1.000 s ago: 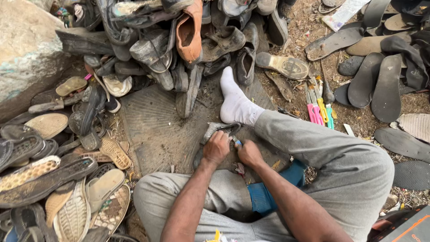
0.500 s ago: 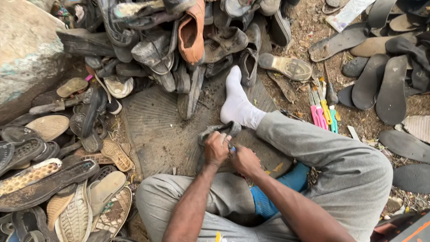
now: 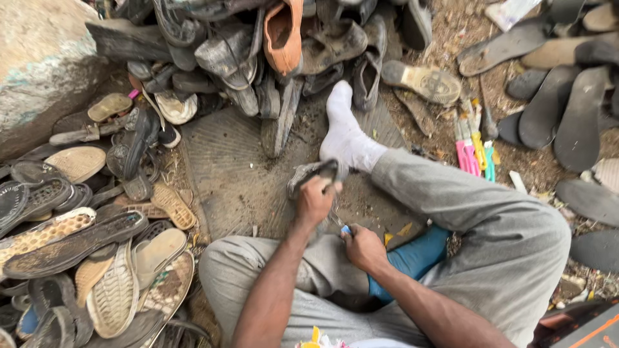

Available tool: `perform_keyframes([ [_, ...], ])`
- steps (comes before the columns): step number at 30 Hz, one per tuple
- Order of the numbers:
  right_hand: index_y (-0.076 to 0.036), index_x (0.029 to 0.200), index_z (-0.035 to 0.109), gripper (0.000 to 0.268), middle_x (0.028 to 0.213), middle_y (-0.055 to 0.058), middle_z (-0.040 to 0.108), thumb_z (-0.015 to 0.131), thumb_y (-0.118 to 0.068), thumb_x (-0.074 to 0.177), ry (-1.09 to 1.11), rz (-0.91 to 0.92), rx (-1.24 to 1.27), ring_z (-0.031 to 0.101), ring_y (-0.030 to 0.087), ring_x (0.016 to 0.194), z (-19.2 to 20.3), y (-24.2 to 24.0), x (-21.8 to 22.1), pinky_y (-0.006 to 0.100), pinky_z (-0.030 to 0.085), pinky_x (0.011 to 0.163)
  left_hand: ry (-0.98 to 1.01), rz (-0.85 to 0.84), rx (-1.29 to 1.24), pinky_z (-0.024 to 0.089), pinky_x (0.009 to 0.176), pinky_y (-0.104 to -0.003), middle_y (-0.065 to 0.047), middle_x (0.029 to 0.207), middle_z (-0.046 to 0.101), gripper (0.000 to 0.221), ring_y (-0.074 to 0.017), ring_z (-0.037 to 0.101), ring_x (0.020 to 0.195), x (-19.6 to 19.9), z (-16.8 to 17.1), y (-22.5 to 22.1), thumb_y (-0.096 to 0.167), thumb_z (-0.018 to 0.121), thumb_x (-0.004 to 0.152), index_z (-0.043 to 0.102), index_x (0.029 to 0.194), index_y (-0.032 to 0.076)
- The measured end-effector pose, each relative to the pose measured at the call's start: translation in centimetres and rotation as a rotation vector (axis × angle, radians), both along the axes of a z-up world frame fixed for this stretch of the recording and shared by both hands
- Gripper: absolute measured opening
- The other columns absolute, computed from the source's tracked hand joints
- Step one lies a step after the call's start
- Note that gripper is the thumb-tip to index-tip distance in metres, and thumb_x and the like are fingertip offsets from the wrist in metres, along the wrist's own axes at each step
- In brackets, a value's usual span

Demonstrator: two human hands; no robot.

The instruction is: The person repairs a shoe while sitting on the ground. They use a knife to scrape and trim the sole, apply adhesive from a bottle, and press a new sole onto the bottom of the footwear.

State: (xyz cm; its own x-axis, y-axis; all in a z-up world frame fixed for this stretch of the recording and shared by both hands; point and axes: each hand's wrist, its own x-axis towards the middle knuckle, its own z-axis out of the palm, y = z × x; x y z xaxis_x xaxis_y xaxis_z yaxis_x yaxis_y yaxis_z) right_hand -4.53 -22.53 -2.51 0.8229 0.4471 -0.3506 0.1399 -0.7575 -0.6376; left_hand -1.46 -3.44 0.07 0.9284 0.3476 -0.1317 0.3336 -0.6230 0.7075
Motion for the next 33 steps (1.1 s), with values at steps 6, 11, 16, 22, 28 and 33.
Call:
perform_keyframes([
  [6,-0.01,0.117,0.067,0.036,0.104,0.024,0.073,0.055,-0.04,0.101,0.1,-0.057,-0.187,0.069,0.044,0.101,1.5,1.0,1.8,0.055,0.052,0.089,0.056,-0.473,0.439,0.044,0.094,-0.052,-0.022,0.101,0.067,0.034,-0.0368,0.052,0.103,-5.6,-1.3,1.4,0.034,0.067,0.091,0.076,0.089,0.001],
  [11,-0.011,0.117,0.066,0.032,0.101,0.025,0.071,0.056,-0.035,0.098,0.052,-0.062,0.013,0.069,0.046,0.095,-2.3,2.7,6.1,0.056,0.052,0.083,-0.203,-0.211,0.358,0.048,0.101,-0.047,-0.02,0.111,0.067,0.03,-0.031,0.056,0.112,-3.3,-7.5,1.6,0.007,0.05,0.097,0.07,0.074,0.002],
  [16,-0.004,0.104,0.073,0.032,0.097,0.028,0.072,0.058,-0.033,0.099,-0.12,0.1,0.067,0.068,0.047,0.094,-2.4,4.8,10.9,0.054,0.053,0.082,-0.377,-0.197,0.251,0.05,0.089,-0.048,-0.024,0.106,0.063,0.023,-0.036,0.054,0.108,-2.2,-4.9,0.8,0.012,0.062,0.094,0.066,0.077,-0.003],
  [22,-0.008,0.109,0.071,0.029,0.097,0.027,0.071,0.056,-0.03,0.097,-0.01,0.075,0.098,0.069,0.047,0.091,1.5,3.0,8.7,0.056,0.053,0.08,-0.224,-0.103,0.146,0.049,0.084,-0.047,-0.019,0.09,0.059,0.027,-0.0308,0.056,0.097,-2.3,-2.3,-0.5,0.015,0.065,0.095,0.061,0.074,-0.002],
  [28,-0.006,0.097,0.07,0.026,0.091,0.025,0.073,0.058,-0.028,0.094,-0.056,0.158,-0.022,0.07,0.045,0.088,3.3,0.3,2.6,0.055,0.055,0.08,-0.285,-0.022,0.21,0.047,0.093,-0.047,-0.016,0.088,0.062,0.028,-0.0291,0.058,0.096,-1.5,-1.9,-0.7,0.014,0.065,0.095,0.066,0.07,0.001],
  [33,-0.005,0.103,0.067,0.026,0.086,0.025,0.073,0.055,-0.027,0.097,0.114,-0.044,-0.013,0.07,0.044,0.082,4.9,-2.8,-2.0,0.055,0.053,0.075,-0.336,0.165,-0.247,0.051,0.084,-0.038,-0.012,0.096,0.066,0.028,-0.0245,0.063,0.093,-1.5,-0.8,-3.5,0.021,0.068,0.094,0.066,0.078,-0.002],
])
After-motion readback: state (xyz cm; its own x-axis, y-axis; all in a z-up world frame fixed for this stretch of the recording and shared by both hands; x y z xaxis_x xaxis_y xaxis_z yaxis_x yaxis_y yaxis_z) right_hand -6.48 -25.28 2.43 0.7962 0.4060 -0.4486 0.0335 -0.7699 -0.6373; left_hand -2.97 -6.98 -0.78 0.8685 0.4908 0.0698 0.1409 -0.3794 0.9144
